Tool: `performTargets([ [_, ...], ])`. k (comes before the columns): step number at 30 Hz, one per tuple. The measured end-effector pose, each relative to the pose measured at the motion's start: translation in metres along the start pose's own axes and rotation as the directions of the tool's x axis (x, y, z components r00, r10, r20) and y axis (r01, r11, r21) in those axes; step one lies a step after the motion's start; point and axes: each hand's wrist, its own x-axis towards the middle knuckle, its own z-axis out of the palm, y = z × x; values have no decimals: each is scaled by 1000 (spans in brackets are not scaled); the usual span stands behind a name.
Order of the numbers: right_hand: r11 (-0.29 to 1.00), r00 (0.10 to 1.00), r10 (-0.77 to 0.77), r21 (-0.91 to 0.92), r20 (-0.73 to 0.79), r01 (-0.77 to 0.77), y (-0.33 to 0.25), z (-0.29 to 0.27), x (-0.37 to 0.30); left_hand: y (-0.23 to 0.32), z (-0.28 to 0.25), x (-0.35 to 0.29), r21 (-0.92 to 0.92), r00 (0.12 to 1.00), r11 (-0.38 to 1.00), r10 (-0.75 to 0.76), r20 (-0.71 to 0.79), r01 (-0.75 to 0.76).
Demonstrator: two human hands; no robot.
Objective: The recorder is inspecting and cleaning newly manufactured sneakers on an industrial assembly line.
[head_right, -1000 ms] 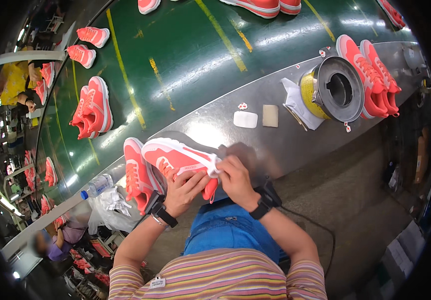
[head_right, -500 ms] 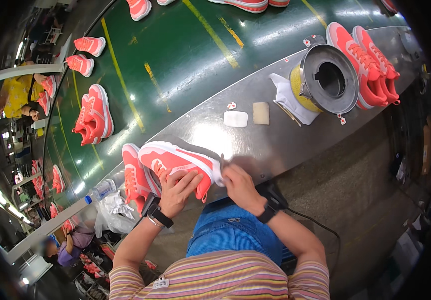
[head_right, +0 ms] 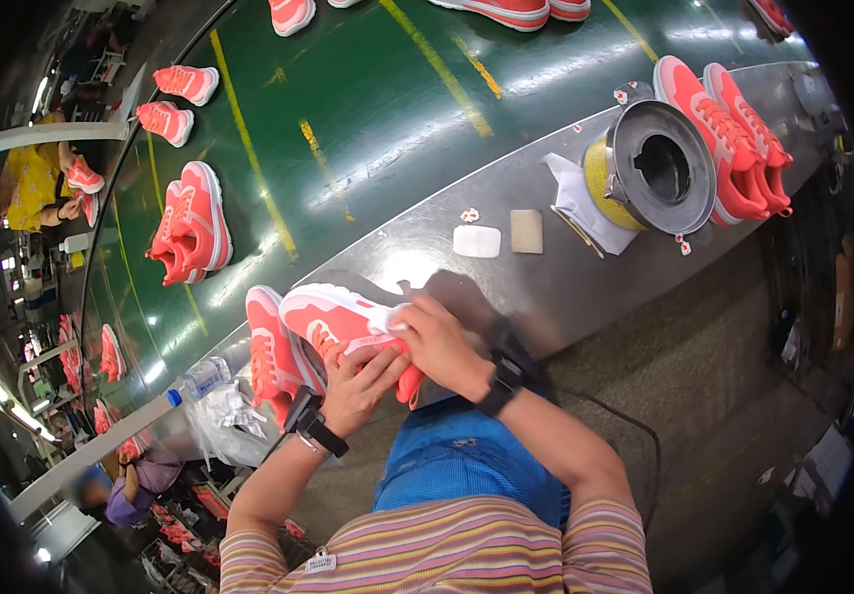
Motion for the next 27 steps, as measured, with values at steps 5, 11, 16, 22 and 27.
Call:
performTargets([
  [5,981,962,195,-53,192,-188,10,-36,-89,0,-2,-7,12,999,999,-35,34,34],
  [11,979,982,187,80,24,-188,-16,-26,-32,0,-5,-6,2,999,1000,-30,27,30],
  [16,976,977,196,112,-84,-186,-3,0,-61,-1,-3,-9,10,999,999,-34,30,33],
  [22,939,950,310,166,-41,-300,-5,-25,-76,-1,4,-11,-23,1000,1000,-12,-7,12],
  [27,973,972,225,36,60,-228,-27,-16,-22,-1,4,-13,1,1000,1000,-9,-25,9],
])
